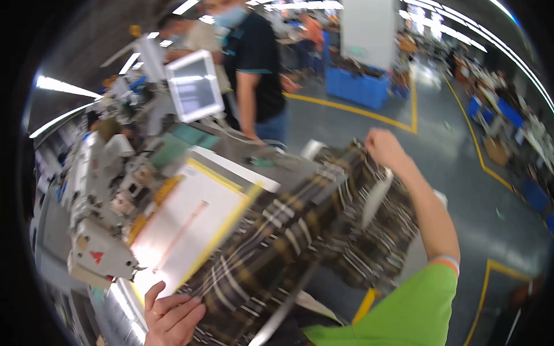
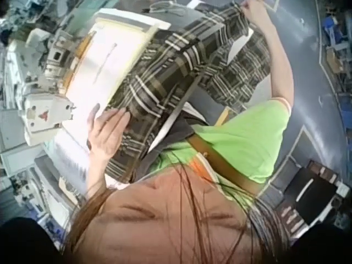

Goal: Operating an industrial sewing machine to attach zippers to patterned fabric panels.

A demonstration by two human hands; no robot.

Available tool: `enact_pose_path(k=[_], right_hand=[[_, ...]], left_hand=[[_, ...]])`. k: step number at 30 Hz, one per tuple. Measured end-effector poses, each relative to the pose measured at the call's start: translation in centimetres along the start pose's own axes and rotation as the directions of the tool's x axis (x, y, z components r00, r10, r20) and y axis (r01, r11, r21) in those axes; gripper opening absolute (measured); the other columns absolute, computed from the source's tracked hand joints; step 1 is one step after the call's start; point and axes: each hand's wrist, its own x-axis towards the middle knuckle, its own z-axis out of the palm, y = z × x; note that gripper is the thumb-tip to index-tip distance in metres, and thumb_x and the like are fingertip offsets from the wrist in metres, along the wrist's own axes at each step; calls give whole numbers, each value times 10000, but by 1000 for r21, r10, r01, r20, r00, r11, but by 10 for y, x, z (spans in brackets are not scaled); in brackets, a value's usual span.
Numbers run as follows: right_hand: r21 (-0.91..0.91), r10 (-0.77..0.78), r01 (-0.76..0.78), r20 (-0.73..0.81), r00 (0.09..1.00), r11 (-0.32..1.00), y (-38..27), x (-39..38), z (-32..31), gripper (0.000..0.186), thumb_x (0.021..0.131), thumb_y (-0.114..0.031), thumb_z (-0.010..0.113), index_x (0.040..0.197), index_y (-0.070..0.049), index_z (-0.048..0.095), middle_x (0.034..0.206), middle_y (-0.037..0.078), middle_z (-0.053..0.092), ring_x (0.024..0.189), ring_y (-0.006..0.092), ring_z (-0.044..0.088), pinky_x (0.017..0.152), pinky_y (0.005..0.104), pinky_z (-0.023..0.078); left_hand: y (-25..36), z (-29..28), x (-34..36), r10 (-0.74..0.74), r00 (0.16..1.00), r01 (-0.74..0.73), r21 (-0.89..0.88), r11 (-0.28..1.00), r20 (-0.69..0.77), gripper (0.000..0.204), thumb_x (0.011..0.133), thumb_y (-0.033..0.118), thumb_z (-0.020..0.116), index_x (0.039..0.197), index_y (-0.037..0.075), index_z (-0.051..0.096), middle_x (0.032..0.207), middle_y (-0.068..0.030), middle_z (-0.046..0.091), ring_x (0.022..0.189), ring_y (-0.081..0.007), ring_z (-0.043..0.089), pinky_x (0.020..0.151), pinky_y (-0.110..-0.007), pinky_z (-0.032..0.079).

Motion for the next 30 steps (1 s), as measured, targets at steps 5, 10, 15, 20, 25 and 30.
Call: enact_pose_path(k=[5,10,15,20,25,30], right_hand=[[-309,293,-259,67,954,915,127,-64,-2,137,847,-151,619,893,-27,655,879,193,699,863,404,669,775,501,536],[-447,521,-438,76,850,780,213,-116,32,151,881,-167,607,976,-52,636,961,176,700,978,381,665,838,503,540],[-331,431,-457,-153,890,826,222,-125,80,294,910,-192,630,1167,-51,635,1005,192,699,995,404,678,842,487,560],[599,240,-148,-76,968,787,44,-61,43,320,947,-184,697,1234,-46,661,1086,77,714,912,150,673,819,302,541],[625,-526,341,134,840,702,-139,-41,41,355,907,-222,729,1206,-44,662,1011,101,654,908,247,651,804,358,539],[494,-538,338,348,768,801,-187,-50,64,347,890,-200,732,1180,-29,649,965,130,631,910,286,648,773,380,536]], left_hand=[[38,110,92,466,880,-451,-138,881,97,315,808,100,602,1092,-4,691,962,-92,659,1002,-242,599,1150,-498,366],[89,184,130,578,755,-517,-262,815,309,407,827,123,603,1202,-32,636,970,-93,614,942,-229,589,1004,-405,464],[69,151,114,470,829,-317,-438,841,302,365,860,114,602,1198,-17,646,989,-62,633,964,-205,603,944,-363,482],[19,84,45,-163,932,264,-298,917,324,352,720,147,870,1041,77,743,940,-47,685,845,-225,652,762,-343,541],[3,35,-35,-685,632,757,-97,646,363,442,686,200,913,1041,32,710,1018,-109,657,930,-283,630,797,-378,532],[13,24,-82,-726,577,792,-38,610,375,641,636,234,935,1178,37,655,1116,-128,619,1020,-308,615,870,-394,516]])
